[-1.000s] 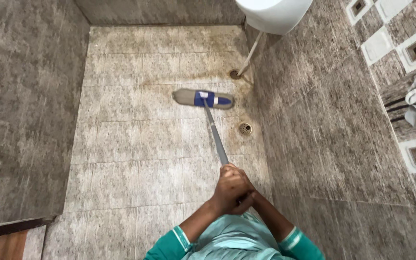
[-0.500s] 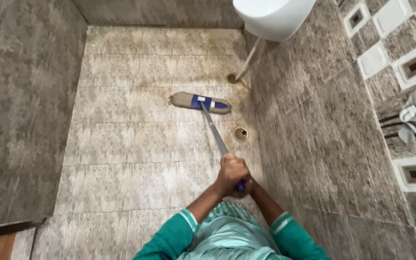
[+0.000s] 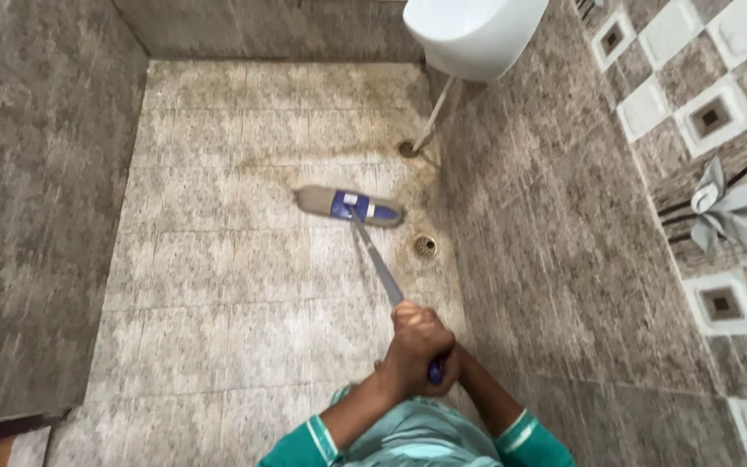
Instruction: The person mops the tiled floor of a bathroom using a long-handled mop, moving the mop head back and forth across the tiles around a urinal and a sink.
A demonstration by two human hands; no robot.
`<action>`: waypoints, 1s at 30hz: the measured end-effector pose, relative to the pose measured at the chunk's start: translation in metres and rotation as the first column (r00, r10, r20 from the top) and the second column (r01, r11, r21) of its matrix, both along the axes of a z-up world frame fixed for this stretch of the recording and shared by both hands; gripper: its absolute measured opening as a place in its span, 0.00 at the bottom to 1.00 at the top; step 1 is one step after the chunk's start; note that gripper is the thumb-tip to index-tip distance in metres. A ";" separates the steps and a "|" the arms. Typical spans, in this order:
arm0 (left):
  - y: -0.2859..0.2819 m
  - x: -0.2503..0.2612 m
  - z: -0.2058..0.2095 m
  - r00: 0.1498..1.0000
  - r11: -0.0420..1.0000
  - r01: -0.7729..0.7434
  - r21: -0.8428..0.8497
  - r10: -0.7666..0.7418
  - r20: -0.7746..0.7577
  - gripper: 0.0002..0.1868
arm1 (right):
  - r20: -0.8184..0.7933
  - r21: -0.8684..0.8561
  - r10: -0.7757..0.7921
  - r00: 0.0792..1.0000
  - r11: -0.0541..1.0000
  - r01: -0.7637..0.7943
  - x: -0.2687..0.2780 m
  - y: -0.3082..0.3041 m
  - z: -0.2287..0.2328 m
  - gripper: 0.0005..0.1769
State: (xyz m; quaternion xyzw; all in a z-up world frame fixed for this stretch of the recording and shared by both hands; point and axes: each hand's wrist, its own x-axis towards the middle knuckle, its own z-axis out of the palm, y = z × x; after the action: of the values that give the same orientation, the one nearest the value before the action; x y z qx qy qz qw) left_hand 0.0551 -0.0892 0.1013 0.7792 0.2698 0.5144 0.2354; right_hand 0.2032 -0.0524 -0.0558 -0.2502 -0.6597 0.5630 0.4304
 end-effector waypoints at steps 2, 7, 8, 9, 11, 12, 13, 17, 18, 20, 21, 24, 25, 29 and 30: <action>0.000 -0.002 0.016 1.000 0.999 -0.006 0.045 0.006 -0.014 0.12 | 0.117 0.124 -0.017 0.993 0.992 0.002 0.005 0.000 0.001 0.12; 0.014 0.002 -0.001 0.950 0.949 0.312 -0.047 -0.312 0.017 0.12 | 0.224 0.076 -0.010 0.974 0.997 -0.007 0.016 0.001 -0.021 0.10; 0.019 0.005 -0.009 0.955 0.955 0.295 -0.038 -0.295 0.001 0.12 | 0.219 0.025 -0.011 0.976 1.000 0.006 0.016 0.004 -0.023 0.09; 0.025 0.009 -0.017 0.959 0.959 0.281 -0.028 -0.282 -0.015 0.13 | 0.218 0.021 -0.014 0.976 1.000 0.009 0.017 0.004 -0.023 0.07; 0.037 0.019 -0.034 0.966 0.968 0.252 0.006 -0.251 -0.056 0.11 | 0.139 0.059 -0.042 0.989 0.998 0.034 0.018 0.010 -0.014 0.11; 0.050 0.026 -0.045 0.969 0.971 0.237 0.031 -0.234 -0.081 0.11 | 0.048 0.102 -0.065 0.997 0.993 0.060 0.018 0.008 -0.007 0.15; 0.057 0.032 -0.056 0.970 0.973 0.226 0.052 -0.220 -0.106 0.12 | -0.045 0.160 -0.087 0.995 0.983 0.093 0.019 0.010 -0.001 0.20; 0.062 0.046 -0.087 0.945 0.957 0.289 -0.018 -0.288 -0.152 0.09 | 0.008 -0.196 -0.101 0.995 0.976 0.100 0.019 0.015 0.008 0.31; 0.058 0.045 -0.087 0.940 0.953 0.299 -0.057 -0.304 -0.156 0.09 | 0.051 -0.147 -0.085 0.995 0.985 0.091 0.021 0.014 0.007 0.29; 0.050 0.040 -0.075 0.950 0.959 0.274 -0.071 -0.281 -0.137 0.08 | 0.051 -0.202 -0.058 0.997 0.977 0.068 0.020 0.012 0.000 0.26; 0.041 0.032 -0.064 0.963 0.970 0.239 -0.052 -0.243 -0.114 0.09 | 0.007 -0.307 -0.052 0.999 0.950 0.051 0.015 0.009 -0.005 0.26; 0.021 0.017 -0.026 0.985 0.988 0.150 -0.033 -0.152 -0.084 0.09 | -0.182 -0.378 0.022 0.983 0.921 -0.090 0.008 0.003 -0.008 0.22; 0.018 0.016 -0.016 0.989 0.992 0.125 -0.028 -0.126 -0.081 0.09 | -0.251 -0.353 0.057 0.966 0.924 -0.146 0.007 0.007 -0.004 0.20; 0.004 0.022 0.004 0.993 0.994 0.072 -0.085 -0.079 -0.088 0.08 | 0.124 0.161 0.039 0.992 0.985 -0.059 0.014 0.009 0.026 0.15; 0.002 0.024 0.003 0.994 0.994 0.072 -0.080 -0.079 -0.076 0.08 | 0.144 0.218 0.056 0.988 0.972 -0.086 0.015 0.010 0.031 0.15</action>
State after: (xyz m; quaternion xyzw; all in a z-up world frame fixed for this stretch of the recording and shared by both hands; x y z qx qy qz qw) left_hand 0.0792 -0.0876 0.1048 0.7990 0.2690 0.4629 0.2738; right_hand 0.2184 -0.0423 -0.0248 -0.2144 -0.7554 0.4817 0.3891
